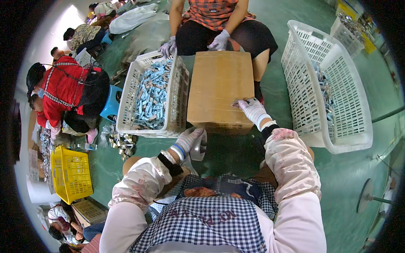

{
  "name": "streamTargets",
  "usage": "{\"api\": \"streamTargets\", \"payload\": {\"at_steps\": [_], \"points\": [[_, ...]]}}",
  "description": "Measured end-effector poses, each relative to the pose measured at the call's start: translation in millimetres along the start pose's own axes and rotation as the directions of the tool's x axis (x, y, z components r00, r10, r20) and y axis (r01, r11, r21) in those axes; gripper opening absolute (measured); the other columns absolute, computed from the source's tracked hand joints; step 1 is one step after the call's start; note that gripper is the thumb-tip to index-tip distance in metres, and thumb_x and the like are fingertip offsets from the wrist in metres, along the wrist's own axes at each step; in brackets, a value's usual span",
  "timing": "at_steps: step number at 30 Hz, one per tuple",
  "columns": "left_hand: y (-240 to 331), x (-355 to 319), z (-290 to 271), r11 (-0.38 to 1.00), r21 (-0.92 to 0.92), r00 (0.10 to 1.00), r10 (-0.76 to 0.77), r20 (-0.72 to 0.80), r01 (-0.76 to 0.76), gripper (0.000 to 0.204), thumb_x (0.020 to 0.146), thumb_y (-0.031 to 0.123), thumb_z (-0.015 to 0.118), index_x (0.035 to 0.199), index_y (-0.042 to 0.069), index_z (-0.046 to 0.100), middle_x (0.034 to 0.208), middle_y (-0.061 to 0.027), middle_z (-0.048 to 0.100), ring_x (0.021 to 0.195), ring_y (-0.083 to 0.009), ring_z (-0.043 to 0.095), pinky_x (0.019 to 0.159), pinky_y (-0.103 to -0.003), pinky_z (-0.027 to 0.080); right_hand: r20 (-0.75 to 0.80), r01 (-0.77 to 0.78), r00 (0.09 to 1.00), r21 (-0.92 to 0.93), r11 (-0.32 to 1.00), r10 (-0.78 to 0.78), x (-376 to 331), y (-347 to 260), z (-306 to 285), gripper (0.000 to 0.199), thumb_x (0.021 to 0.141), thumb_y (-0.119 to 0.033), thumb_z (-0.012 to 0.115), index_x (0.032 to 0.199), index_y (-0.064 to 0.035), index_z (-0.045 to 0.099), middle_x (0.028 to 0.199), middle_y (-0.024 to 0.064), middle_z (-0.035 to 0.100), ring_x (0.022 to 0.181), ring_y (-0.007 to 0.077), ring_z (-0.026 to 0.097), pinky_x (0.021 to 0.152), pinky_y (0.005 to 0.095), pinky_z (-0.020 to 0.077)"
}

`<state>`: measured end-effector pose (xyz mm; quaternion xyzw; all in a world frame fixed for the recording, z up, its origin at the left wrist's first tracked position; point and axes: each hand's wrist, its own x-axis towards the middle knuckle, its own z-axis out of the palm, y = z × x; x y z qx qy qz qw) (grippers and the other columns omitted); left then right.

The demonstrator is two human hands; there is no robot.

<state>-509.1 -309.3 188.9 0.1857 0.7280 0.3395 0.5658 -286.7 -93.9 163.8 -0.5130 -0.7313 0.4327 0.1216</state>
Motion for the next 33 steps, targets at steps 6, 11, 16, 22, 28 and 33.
{"api": "streamTargets", "payload": {"at_steps": [6, 11, 16, 22, 28, 33], "points": [[-8.7, -8.5, 17.1, 0.862, -0.506, 0.969, 0.118, 0.216, 0.008, 0.067, 0.091, 0.018, 0.064, 0.147, 0.008, 0.029, 0.084, -0.0114, 0.059, 0.062, -0.0256, 0.061, 0.052, -0.038, 0.054, -0.021, -0.036, 0.999, -0.08, 0.996, 0.034, 2.0, 8.8, 1.9, 0.051, 0.093, -0.045, 0.053, 0.115, -0.0008, 0.065, 0.108, 0.0214, 0.068, 0.105, 0.0344, 0.062, 0.092, 0.0377, 0.0459], [-29.0, -2.5, 26.8, 0.806, -0.589, 0.968, 0.095, 0.233, 0.063, 0.065, 0.09, 0.015, 0.064, 0.146, 0.009, 0.031, 0.092, -0.0118, 0.06, 0.067, -0.025, 0.062, 0.057, -0.038, 0.055, 0.014, -0.05, 0.999, 0.08, 0.996, 0.049, -4.7, 15.9, 3.0, 0.054, 0.092, -0.046, 0.055, 0.118, 0.0005, 0.062, 0.11, 0.0212, 0.067, 0.107, 0.0336, 0.062, 0.093, 0.037, 0.0454], [-59.6, 33.5, 30.1, 0.909, -0.414, 0.985, 0.103, 0.141, -0.036, 0.075, 0.08, 0.001, 0.066, 0.145, 0.016, 0.031, 0.103, -0.0151, 0.056, 0.073, -0.0285, 0.062, 0.059, -0.043, 0.058, -0.015, -0.027, 1.0, -0.091, 0.995, 0.025, -1.2, 21.4, 12.1, 0.056, 0.092, -0.045, 0.055, 0.123, 0.0012, 0.06, 0.113, 0.0209, 0.066, 0.109, 0.0317, 0.061, 0.094, 0.0353, 0.0447], [-76.6, 72.3, 24.5, 0.891, -0.453, 0.964, 0.113, 0.24, 0.009, 0.06, 0.079, 0.002, 0.065, 0.133, 0.013, 0.042, 0.118, -0.0149, 0.052, 0.084, -0.0288, 0.061, 0.064, -0.045, 0.059, 0.06, -0.044, 0.997, -0.038, 0.998, 0.046, -2.1, 18.9, 11.9, 0.057, 0.093, -0.048, 0.048, 0.127, -0.0048, 0.058, 0.131, 0.0218, 0.056, 0.124, 0.0372, 0.049, 0.103, 0.039, 0.0389], [-77.4, 80.6, 43.6, 0.834, -0.543, 0.978, 0.18, 0.109, -0.093, 0.033, 0.092, 0.016, 0.063, 0.122, 0.01, 0.052, 0.098, -0.0065, 0.062, 0.075, -0.0228, 0.063, 0.062, -0.039, 0.056, 0.022, -0.043, 0.999, -0.072, 0.996, 0.045, 2.9, 23.4, 13.0, 0.059, 0.093, -0.048, 0.05, 0.129, -0.0025, 0.055, 0.13, 0.0219, 0.056, 0.124, 0.0374, 0.05, 0.103, 0.0379, 0.0389], [-72.2, 81.3, 44.6, 0.84, -0.543, 0.994, 0.066, 0.087, -0.008, 0.019, 0.093, 0.017, 0.064, 0.111, 0.012, 0.058, 0.096, -0.0037, 0.062, 0.08, -0.0186, 0.062, 0.058, -0.038, 0.059, 0.039, -0.033, 0.999, 0.01, 0.999, 0.033, 8.3, 36.0, 12.1, 0.059, 0.093, -0.048, 0.05, 0.129, -0.0012, 0.055, 0.132, 0.0221, 0.055, 0.125, 0.0371, 0.049, 0.105, 0.0371, 0.0379]]}}
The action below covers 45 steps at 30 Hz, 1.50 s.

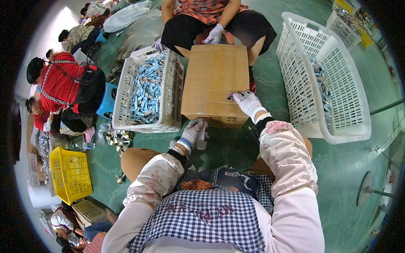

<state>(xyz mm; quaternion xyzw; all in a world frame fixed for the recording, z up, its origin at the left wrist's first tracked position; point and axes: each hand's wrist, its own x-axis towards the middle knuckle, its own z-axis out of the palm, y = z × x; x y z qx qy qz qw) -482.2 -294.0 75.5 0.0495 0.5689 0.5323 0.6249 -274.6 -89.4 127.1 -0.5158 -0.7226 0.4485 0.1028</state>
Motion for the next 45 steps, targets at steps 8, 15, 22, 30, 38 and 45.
{"api": "streamTargets", "payload": {"at_steps": [8, 15, 22, 30, 38, 45], "points": [[-9.0, 29.7, -19.8, 0.96, 0.236, 0.975, 0.181, -0.126, -0.148, 0.011, 0.092, 0.015, 0.065, 0.098, 0.006, 0.064, 0.089, -0.0009, 0.065, 0.082, -0.011, 0.057, 0.079, -0.026, 0.049, 0.019, -0.048, 0.999, -0.101, 0.994, 0.05, -20.0, -37.2, 0.9, 0.059, 0.095, -0.049, 0.045, 0.131, -0.0028, 0.053, 0.138, 0.0204, 0.05, 0.13, 0.0352, 0.044, 0.108, 0.0376, 0.0341], [-4.0, 24.9, -17.0, 0.916, 0.308, 0.94, 0.311, -0.14, -0.257, 0.009, 0.091, 0.013, 0.066, 0.095, 0.004, 0.065, 0.088, -0.0004, 0.064, 0.083, -0.011, 0.056, 0.08, -0.025, 0.047, 0.022, -0.057, 0.998, -0.215, 0.975, 0.063, -21.1, -37.9, 5.3, 0.056, 0.098, -0.049, 0.038, 0.131, -0.0071, 0.054, 0.145, 0.0151, 0.045, 0.137, 0.0323, 0.034, 0.114, 0.0361, 0.0248], [-21.8, 43.4, -34.0, 0.941, 0.201, 0.945, 0.301, -0.125, -0.273, 0.011, 0.092, 0.02, 0.067, 0.096, 0.011, 0.061, 0.08, -0.0022, 0.062, 0.066, -0.0164, 0.057, 0.057, -0.034, 0.049, 0.062, -0.036, 0.996, -0.325, 0.945, 0.059, -23.8, -43.1, 9.3, 0.056, 0.099, -0.051, 0.031, 0.13, -0.0124, 0.056, 0.145, 0.0113, 0.045, 0.139, 0.0299, 0.032, 0.116, 0.0367, 0.0216], [-16.4, 39.6, -26.9, 0.964, 0.199, 0.969, 0.207, -0.138, -0.178, 0.015, 0.092, 0.026, 0.066, 0.094, 0.013, 0.06, 0.075, -0.0037, 0.061, 0.055, -0.0192, 0.055, 0.047, -0.036, 0.045, 0.027, -0.101, 0.993, -0.254, 0.962, 0.112, -20.3, -45.9, 6.2, 0.066, 0.097, -0.053, 0.036, 0.133, -0.0011, 0.052, 0.146, 0.0151, 0.043, 0.136, 0.0307, 0.037, 0.117, 0.0349, 0.0202], [-20.2, 35.0, -30.6, 0.935, 0.23, 0.938, 0.309, -0.155, -0.27, 0.009, 0.091, 0.017, 0.067, 0.094, 0.01, 0.062, 0.083, -0.0015, 0.064, 0.067, -0.0135, 0.055, 0.059, -0.03, 0.047, 0.111, -0.026, 0.99, -0.49, 0.871, 0.092, -30.7, -63.9, 0.7, 0.059, 0.099, -0.054, 0.023, 0.136, -0.0173, 0.053, 0.149, 0.0102, 0.042, 0.141, 0.0249, 0.03, 0.118, 0.0349, 0.0163], [-6.2, 17.9, -10.7, 0.947, 0.22, 0.951, 0.271, -0.149, -0.236, 0.007, 0.091, 0.013, 0.067, 0.095, 0.009, 0.064, 0.085, 0.0021, 0.062, 0.076, -0.0098, 0.054, 0.07, -0.025, 0.047, 0.092, -0.038, 0.992, -0.464, 0.885, 0.091, -31.3, -55.4, -3.7, 0.058, 0.099, -0.052, 0.026, 0.134, -0.0152, 0.055, 0.148, 0.009, 0.043, 0.141, 0.0286, 0.029, 0.119, 0.0348, 0.0153]]}}
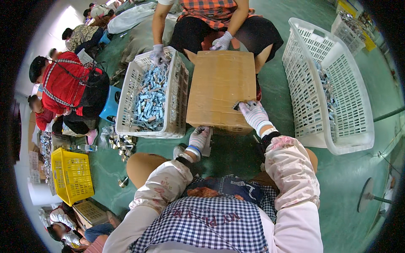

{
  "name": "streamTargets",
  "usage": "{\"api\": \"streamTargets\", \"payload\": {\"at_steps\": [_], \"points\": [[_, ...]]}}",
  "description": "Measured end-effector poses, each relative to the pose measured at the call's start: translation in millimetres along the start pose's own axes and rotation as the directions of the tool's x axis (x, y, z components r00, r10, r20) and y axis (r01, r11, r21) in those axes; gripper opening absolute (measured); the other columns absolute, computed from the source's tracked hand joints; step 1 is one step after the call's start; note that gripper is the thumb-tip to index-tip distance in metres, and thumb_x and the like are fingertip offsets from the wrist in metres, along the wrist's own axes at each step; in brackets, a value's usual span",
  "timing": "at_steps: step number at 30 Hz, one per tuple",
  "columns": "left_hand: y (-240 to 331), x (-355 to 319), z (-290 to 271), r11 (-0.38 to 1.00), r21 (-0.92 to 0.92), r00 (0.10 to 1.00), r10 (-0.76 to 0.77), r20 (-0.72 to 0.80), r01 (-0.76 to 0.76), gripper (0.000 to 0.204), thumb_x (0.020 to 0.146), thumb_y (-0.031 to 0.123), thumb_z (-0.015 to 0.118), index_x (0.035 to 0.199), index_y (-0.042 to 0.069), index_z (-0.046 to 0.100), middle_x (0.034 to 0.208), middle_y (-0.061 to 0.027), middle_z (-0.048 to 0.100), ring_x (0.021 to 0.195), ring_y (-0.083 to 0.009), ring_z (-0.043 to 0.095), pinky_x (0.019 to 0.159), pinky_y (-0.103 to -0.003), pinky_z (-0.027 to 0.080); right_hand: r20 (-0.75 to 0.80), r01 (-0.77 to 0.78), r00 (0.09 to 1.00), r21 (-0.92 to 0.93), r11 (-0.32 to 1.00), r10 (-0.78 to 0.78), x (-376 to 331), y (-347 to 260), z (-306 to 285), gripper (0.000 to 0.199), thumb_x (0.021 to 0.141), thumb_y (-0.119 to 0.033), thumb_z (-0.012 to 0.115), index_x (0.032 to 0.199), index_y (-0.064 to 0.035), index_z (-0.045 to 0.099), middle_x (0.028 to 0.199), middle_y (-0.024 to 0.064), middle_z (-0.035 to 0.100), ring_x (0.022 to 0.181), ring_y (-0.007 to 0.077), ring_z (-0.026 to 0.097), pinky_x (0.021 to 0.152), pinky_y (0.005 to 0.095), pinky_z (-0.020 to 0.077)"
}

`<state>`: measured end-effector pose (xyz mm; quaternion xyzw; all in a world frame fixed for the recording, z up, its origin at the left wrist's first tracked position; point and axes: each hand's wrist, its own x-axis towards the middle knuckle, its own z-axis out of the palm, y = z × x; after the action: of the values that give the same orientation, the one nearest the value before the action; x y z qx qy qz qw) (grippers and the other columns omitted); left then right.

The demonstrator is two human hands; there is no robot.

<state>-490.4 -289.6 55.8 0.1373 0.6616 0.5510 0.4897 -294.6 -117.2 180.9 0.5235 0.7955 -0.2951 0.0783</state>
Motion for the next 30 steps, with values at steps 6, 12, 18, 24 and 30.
{"api": "streamTargets", "payload": {"at_steps": [6, 12, 18, 24, 30], "points": [[6.0, -2.0, 2.0, 0.998, -0.057, 0.999, -0.034, -0.001, 0.034, 0.004, 0.092, 0.004, 0.062, 0.095, 0.004, 0.063, 0.088, -0.0003, 0.063, 0.082, -0.0097, 0.057, 0.078, -0.023, 0.049, -0.111, -0.076, 0.99, 0.126, 0.989, 0.09, 6.2, 4.4, 5.6, 0.063, 0.096, -0.056, 0.032, 0.133, -0.0114, 0.056, 0.146, 0.0118, 0.044, 0.139, 0.0352, 0.03, 0.117, 0.0361, 0.0211], [10.1, -3.9, 6.8, 0.991, -0.127, 0.999, -0.044, 0.006, 0.044, 0.008, 0.092, 0.014, 0.067, 0.097, 0.01, 0.063, 0.084, 0.0028, 0.062, 0.072, -0.009, 0.053, 0.066, -0.024, 0.045, -0.094, -0.033, 0.995, 0.105, 0.994, 0.042, 10.3, 6.8, 3.9, 0.063, 0.096, -0.055, 0.032, 0.133, -0.0092, 0.055, 0.144, 0.0122, 0.046, 0.137, 0.0357, 0.033, 0.116, 0.0375, 0.0241], [6.1, 2.9, 5.3, 0.999, -0.04, 1.0, -0.019, -0.006, 0.018, 0.007, 0.092, 0.015, 0.067, 0.095, 0.01, 0.064, 0.084, 0.0027, 0.062, 0.073, -0.009, 0.053, 0.067, -0.024, 0.045, -0.159, -0.009, 0.987, 0.122, 0.992, 0.029, 17.1, 11.9, 9.5, 0.063, 0.096, -0.055, 0.033, 0.131, -0.0084, 0.056, 0.141, 0.0125, 0.049, 0.134, 0.0358, 0.037, 0.115, 0.037, 0.0256], [2.9, 4.1, 7.5, 0.999, -0.035, 1.0, -0.013, -0.005, 0.013, 0.007, 0.092, 0.016, 0.067, 0.094, 0.01, 0.064, 0.084, 0.0027, 0.062, 0.074, -0.0092, 0.053, 0.068, -0.025, 0.046, -0.148, -0.062, 0.986, 0.131, 0.989, 0.081, 8.8, 5.2, 0.5, 0.059, 0.096, -0.053, 0.038, 0.126, -0.0059, 0.058, 0.136, 0.0129, 0.054, 0.132, 0.0358, 0.039, 0.112, 0.0369, 0.0297], [-8.9, 12.9, 5.1, 0.999, -0.045, 1.0, 0.022, -0.003, -0.022, 0.007, 0.092, 0.014, 0.066, 0.097, 0.01, 0.064, 0.086, 0.002, 0.063, 0.075, -0.0097, 0.055, 0.07, -0.025, 0.047, -0.132, -0.034, 0.99, 0.14, 0.99, 0.052, 6.7, 3.9, -1.3, 0.06, 0.095, -0.054, 0.039, 0.127, -0.0061, 0.058, 0.135, 0.0125, 0.055, 0.131, 0.0342, 0.041, 0.112, 0.0361, 0.0305]]}}
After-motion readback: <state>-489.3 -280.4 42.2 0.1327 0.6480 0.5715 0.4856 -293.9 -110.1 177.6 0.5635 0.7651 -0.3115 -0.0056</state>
